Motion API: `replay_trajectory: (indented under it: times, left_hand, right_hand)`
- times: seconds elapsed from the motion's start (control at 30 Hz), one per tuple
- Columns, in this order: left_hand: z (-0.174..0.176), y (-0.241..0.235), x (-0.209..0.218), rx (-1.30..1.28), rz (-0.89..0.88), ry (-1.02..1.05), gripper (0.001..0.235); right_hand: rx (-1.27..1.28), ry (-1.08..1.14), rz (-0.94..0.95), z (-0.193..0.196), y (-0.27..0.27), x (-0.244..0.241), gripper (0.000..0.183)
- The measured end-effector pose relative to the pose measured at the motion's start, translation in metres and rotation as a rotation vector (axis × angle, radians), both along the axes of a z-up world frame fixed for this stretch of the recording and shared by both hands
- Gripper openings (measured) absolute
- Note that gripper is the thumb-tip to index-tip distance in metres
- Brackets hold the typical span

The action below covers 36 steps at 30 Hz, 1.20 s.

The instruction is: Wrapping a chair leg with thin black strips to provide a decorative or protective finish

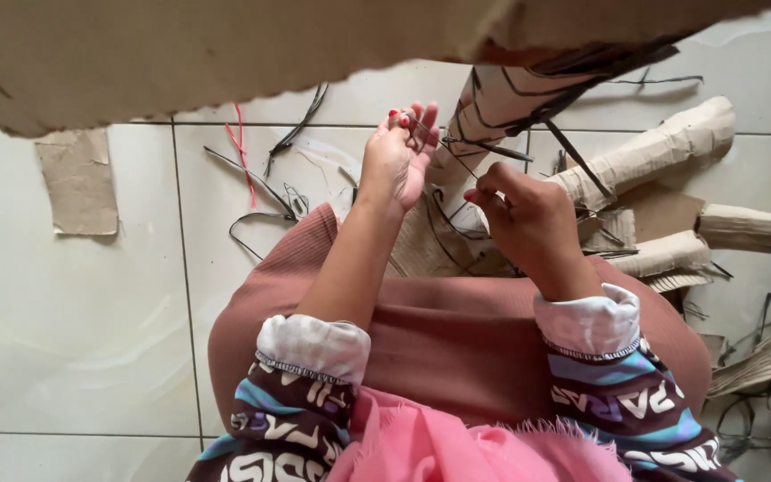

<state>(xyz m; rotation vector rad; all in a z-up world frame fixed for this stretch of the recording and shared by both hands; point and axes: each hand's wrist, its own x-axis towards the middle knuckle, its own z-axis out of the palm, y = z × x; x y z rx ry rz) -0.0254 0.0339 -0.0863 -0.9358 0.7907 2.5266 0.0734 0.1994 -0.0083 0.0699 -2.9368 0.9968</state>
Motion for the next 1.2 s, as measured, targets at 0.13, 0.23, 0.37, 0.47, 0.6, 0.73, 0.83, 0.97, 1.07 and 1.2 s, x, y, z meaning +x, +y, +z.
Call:
replay_trajectory:
  times: [0.13,0.23,0.37,0.47,0.6,0.73,0.83,0.97,1.07,1.2]
  left_hand:
    - [0.005,-0.005,-0.004,0.154,0.052,-0.069,0.027]
    - [0.045,-0.010,-0.002,0.137,-0.133,0.068,0.029]
    - [0.076,-0.015,0.005,-0.410,-0.432,0.296,0.015]
    - [0.073,-0.021,0.011,-0.817,-0.670,0.372,0.023]
    - [0.069,-0.027,0.019,-1.152,-0.840,0.496,0.028]
    - [0.054,-0.021,0.020,-1.290,-0.845,0.597,0.009]
    - [0.052,-0.021,0.019,-1.310,-0.850,0.622,0.008]
    - [0.060,-0.024,0.015,-1.311,-0.879,0.579,0.008]
    - [0.067,-0.024,0.015,-1.276,-0.891,0.562,0.008]
    - [0.076,-0.023,0.014,-1.233,-0.898,0.532,0.011]
  right_hand:
    - [-0.035,-0.044,0.012,0.024,-0.001,-0.010,0.014]
    - [-0.060,-0.082,0.053,0.028,0.002,-0.010,0.014]
    - [-0.085,-0.072,0.063,0.032,0.000,-0.008,0.014]
    - [-0.080,-0.059,0.076,0.035,-0.001,-0.007,0.012]
    - [-0.047,-0.034,0.097,0.037,-0.003,-0.003,0.010]
    - [-0.051,-0.031,0.105,0.038,-0.008,-0.001,0.011]
    - [-0.019,-0.013,0.106,0.040,-0.019,0.003,0.011]
    - [-0.028,0.035,0.120,0.039,-0.026,0.008,0.012]
    - [-0.069,0.081,0.130,0.036,-0.028,0.008,0.015]
    - [-0.227,0.163,0.174,0.027,-0.033,0.003,0.017]
